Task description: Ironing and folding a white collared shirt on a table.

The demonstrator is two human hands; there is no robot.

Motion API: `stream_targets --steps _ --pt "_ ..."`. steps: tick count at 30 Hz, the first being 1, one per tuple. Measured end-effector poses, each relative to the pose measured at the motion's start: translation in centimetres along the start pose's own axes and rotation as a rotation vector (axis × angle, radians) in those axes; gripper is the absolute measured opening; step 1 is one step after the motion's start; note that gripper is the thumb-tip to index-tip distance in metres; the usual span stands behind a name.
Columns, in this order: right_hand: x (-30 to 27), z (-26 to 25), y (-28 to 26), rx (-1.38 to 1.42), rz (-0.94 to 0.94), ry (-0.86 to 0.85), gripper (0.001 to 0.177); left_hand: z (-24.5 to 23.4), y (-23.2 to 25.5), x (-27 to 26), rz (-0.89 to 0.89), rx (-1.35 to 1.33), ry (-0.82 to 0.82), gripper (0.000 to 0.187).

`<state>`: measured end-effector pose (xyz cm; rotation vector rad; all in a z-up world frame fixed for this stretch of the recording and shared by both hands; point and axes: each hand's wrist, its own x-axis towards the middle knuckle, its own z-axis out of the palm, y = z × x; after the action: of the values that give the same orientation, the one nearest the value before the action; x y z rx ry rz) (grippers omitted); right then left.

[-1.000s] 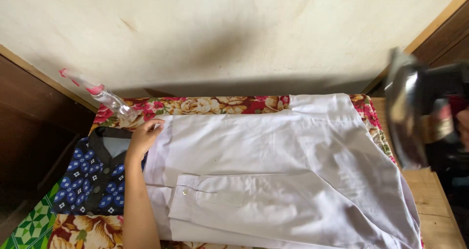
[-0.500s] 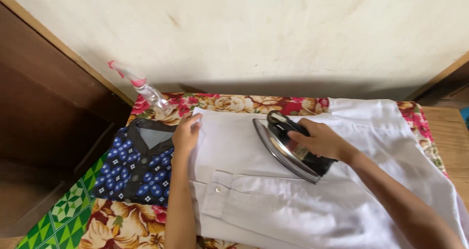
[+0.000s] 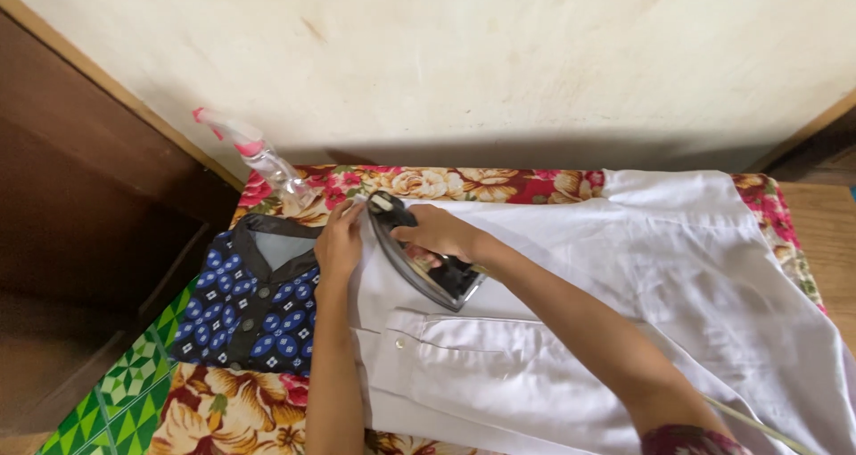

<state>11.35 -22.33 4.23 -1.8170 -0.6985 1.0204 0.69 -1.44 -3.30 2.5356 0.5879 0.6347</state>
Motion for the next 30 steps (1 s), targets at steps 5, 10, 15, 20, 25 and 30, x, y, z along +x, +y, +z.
stream_targets --steps 5,10,15,20,25,30 --pt "-3.3 -0.5 -2.6 -0.164 -0.035 0.054 0.029 -0.6 1.9 -0.2 0.024 0.115 0.014 0.04" --pt "-6.0 -4.1 1.7 -0.501 -0.056 0.244 0.032 -1.0 3.4 -0.4 0.056 0.201 0.015 0.038" --pt "-10.8 -9.7 7.7 -0.934 -0.289 0.331 0.031 -0.9 3.2 -0.7 0.114 0.216 0.029 0.038" --pt "-17.7 -14.9 8.7 -0.719 0.052 0.445 0.041 -1.1 3.5 -0.9 0.114 0.204 0.038 0.041" --pt "-21.2 -18.0 9.8 -0.682 0.193 0.519 0.042 -0.8 2.9 -1.0 0.137 0.19 0.044 0.042" --pt "-22.5 -19.7 10.4 -0.645 0.205 0.536 0.041 -0.8 2.9 -1.1 0.113 0.201 0.025 0.042"
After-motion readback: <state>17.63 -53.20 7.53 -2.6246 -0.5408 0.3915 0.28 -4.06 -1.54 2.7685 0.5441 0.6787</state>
